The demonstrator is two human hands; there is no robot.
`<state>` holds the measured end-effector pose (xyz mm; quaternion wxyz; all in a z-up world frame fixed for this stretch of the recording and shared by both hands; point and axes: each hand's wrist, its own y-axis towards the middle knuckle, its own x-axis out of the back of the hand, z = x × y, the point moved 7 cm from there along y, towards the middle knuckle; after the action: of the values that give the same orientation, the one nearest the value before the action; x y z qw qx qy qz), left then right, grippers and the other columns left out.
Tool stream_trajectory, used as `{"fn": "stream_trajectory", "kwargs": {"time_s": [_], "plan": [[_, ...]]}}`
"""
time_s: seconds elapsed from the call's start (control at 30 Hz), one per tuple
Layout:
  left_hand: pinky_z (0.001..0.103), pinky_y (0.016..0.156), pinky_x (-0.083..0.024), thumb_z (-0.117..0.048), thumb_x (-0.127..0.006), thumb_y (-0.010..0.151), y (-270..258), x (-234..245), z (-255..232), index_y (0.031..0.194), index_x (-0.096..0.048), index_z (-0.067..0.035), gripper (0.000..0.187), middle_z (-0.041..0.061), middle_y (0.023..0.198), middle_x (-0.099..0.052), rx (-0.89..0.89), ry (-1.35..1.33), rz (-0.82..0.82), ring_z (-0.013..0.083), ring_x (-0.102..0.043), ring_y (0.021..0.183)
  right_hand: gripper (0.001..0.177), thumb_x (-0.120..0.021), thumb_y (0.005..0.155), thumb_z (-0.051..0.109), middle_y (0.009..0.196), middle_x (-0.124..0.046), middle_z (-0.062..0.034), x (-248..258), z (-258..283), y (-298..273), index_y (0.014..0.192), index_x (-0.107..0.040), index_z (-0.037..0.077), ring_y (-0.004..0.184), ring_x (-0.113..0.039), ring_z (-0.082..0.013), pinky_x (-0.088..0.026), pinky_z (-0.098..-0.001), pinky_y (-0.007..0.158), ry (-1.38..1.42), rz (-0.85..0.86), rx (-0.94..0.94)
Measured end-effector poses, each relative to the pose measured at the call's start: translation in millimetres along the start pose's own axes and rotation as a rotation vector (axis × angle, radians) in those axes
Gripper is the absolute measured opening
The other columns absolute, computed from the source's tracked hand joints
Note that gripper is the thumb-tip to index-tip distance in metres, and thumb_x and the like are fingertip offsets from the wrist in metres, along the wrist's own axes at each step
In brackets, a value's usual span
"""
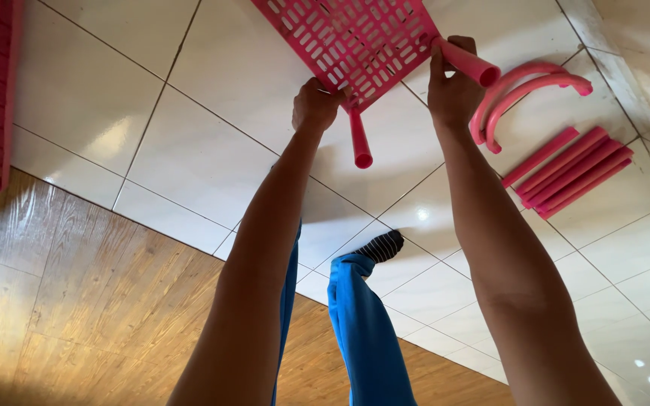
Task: Assembling a pink plastic multi-tier shelf on a tiled floor by inserting plastic tubes into the corners of the shelf units.
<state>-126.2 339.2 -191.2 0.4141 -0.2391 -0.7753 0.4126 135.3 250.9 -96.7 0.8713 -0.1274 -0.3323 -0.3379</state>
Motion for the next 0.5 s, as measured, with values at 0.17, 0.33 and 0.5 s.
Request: {"fn": "stream_trajectory", "kwargs": {"time_s": [0.17, 0.33, 0.5], "plan": [[0.039, 0.082, -0.058, -0.056, -0.082, 0.074, 4.5, -1.9, 3.1, 0.108, -0.071, -0.018, 0.053, -0.002, 0.1, -0.079, -0.013, -0.005, 0.028, 0.017, -0.075, 0.095, 0.014, -0.072, 0.108, 0.015, 0.097, -0.073, -0.0015, -3.7, -2.5, -1.0, 0.111, -0.066, 0.003, 0.08, -0.075, -0.0129, -0.058, -0.0271, 0.067, -0.02, 0.005, 0.035], [0.038, 0.08, -0.059, -0.058, -0.083, 0.073, 9.2, -4.9, 4.7, 0.107, -0.071, -0.016, 0.055, -0.003, 0.095, -0.078, -0.064, -0.002, 0.04, 0.0157, -0.075, 0.092, 0.012, -0.07, 0.108, 0.015, 0.102, -0.073, -0.0037, -2.8, 4.6, 6.2, 0.111, -0.066, 0.005, 0.083, -0.076, -0.013, -0.06, -0.0248, 0.064, -0.025, 0.06, 0.035], [0.029, 0.054, -0.06, -0.043, -0.082, 0.08, 2.9, -18.3, 11.4, 0.105, -0.069, -0.008, 0.045, 0.001, 0.081, -0.08, 0.004, -0.306, 0.06, 0.0132, -0.079, 0.067, 0.016, -0.074, 0.107, 0.018, 0.089, -0.074, -0.0028, -0.6, -3.4, 7.5, 0.112, -0.063, 0.006, 0.076, -0.075, -0.0144, -0.057, -0.032, 0.064, -0.113, 0.117, 0.071]]}}
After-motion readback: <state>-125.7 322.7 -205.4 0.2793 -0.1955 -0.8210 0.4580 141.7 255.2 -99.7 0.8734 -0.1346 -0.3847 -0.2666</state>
